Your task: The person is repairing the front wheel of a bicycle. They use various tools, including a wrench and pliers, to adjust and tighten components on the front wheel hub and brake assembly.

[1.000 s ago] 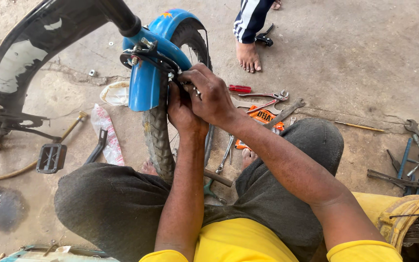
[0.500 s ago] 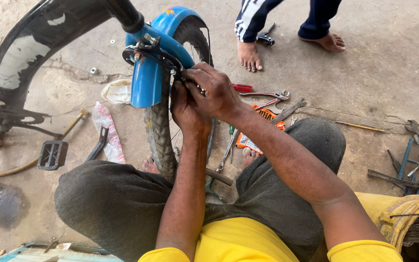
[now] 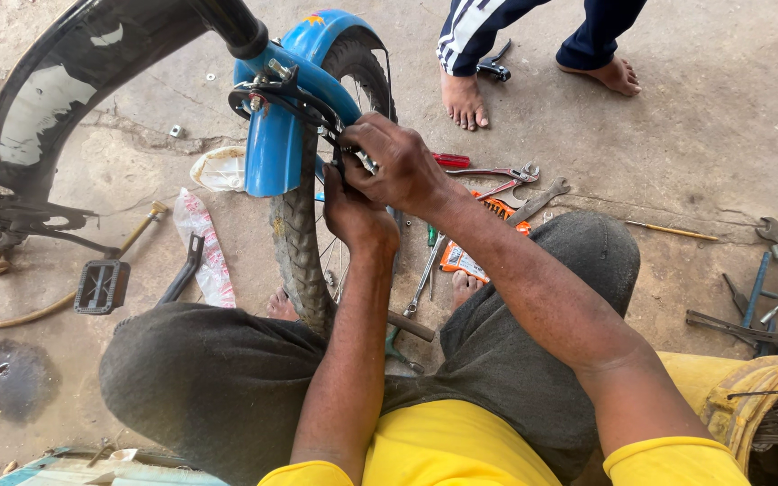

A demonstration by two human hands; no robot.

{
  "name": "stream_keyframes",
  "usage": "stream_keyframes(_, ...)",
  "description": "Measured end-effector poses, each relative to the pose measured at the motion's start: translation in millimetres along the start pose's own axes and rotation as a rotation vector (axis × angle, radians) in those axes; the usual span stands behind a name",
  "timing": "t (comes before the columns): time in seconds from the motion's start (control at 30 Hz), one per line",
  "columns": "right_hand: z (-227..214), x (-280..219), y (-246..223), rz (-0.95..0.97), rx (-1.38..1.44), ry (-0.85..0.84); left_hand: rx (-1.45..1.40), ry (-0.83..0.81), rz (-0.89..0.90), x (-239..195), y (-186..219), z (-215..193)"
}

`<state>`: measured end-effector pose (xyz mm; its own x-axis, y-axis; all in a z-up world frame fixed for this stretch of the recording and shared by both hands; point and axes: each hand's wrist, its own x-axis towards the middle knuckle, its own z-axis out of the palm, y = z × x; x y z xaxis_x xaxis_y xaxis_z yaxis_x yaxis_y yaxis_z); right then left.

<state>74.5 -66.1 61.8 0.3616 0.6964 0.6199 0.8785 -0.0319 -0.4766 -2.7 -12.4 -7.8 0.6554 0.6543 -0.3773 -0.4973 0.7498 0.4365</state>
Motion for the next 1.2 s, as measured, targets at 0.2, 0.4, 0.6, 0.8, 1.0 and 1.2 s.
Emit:
stream_keyframes(0.2, -15, -3, 16, 0.024, 0.052, -0.086, 0.018, -0.092, 0.096, -14, -11, -13)
stream_keyframes(0.4, -54, -14, 1, 0.164, 0.084, -0.192, -0.010, -0.196, 0.147, -36, -11, -3)
stream_keyframes(0.6, -66, -15, -15, 0.352, 0.151, -0.231, 0.066, -0.288, 0.149, -41, -7, -3)
stream_keyframes(0.8, -78, -20, -13, 0.395, 0.289, -0.271, 0.127, -0.292, 0.094, -44, -2, -3)
stream_keyframes(1.0, -84, -26, -11, 0.381, 0.230, -0.253, 0.324, -0.315, 0.143, -50, 3, 5)
stream_keyframes(1.2, -82, -31, -10, 0.273, 0.204, -0.161, 0.457, -0.311, 0.180, -53, 8, 10)
